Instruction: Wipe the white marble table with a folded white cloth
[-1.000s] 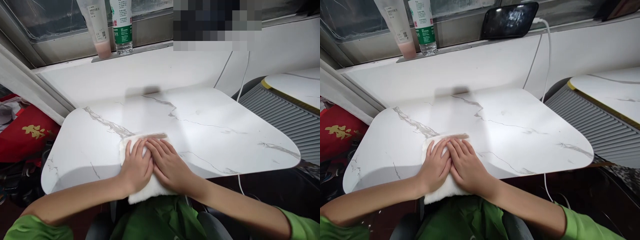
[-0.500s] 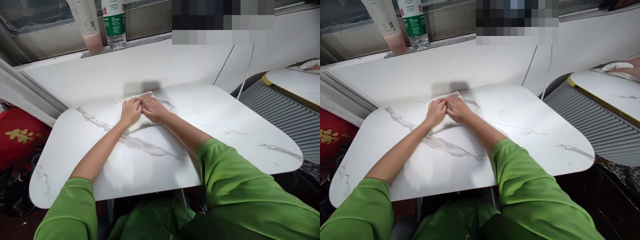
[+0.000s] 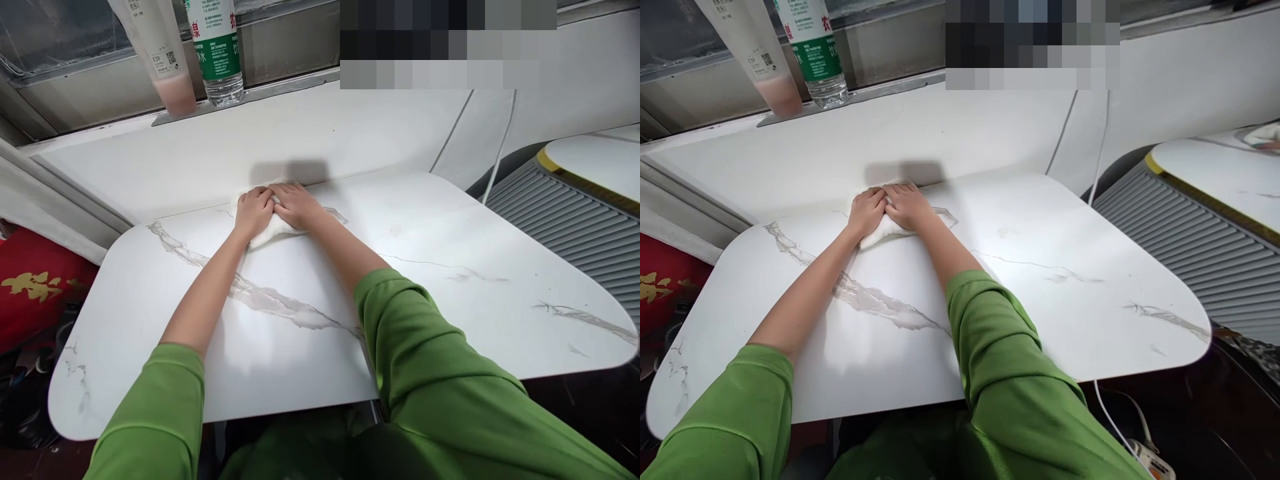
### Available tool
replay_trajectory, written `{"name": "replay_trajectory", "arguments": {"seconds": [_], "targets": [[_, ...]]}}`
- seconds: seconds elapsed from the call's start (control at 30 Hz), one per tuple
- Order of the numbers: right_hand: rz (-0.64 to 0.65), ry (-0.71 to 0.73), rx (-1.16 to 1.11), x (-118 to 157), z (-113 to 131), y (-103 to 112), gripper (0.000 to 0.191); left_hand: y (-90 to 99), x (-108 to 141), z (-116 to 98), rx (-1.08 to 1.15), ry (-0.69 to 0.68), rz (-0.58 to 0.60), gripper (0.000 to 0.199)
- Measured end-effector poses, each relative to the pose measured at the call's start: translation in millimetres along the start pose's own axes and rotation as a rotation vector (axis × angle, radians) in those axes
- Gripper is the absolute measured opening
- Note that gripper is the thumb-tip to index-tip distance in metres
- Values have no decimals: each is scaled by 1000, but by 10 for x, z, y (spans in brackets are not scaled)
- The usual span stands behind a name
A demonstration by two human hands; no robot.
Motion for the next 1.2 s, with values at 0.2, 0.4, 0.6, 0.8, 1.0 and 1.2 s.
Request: {"name": "replay_trajectory", "arguments": {"seconds": [0.2,0.4,0.6,0.8,1.0,1.2], "targets": [[-50,15,22,141,66,27,49,8,164,-80,-55,13,7,35],[-6,113,50,605,296,89,50,88,686,-374,-80,12,-15,36],[28,133,49,1369,614,271,50,127,1342,-802,-71,-16,24,39],[-14,143,63,2117,877,456,56,172,1908,-1291,-47,-169,113,45],[-18,153,64,2618,1041,616,60,204,2278,-1659,-69,-351,181,50],[-35,79,87,2741,1026,673,57,169,2305,-1764,-42,-423,188,52]]}}
Point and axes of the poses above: each hand's wrist, its own x-axis away from the middle knuckle, its own y-axis out of the back of the hand, z = x × y, the point moved 8 cm from there along -x, towards the middle knuckle, and after that the axes turned 3 degrees about -x, right-handed, at the moved point
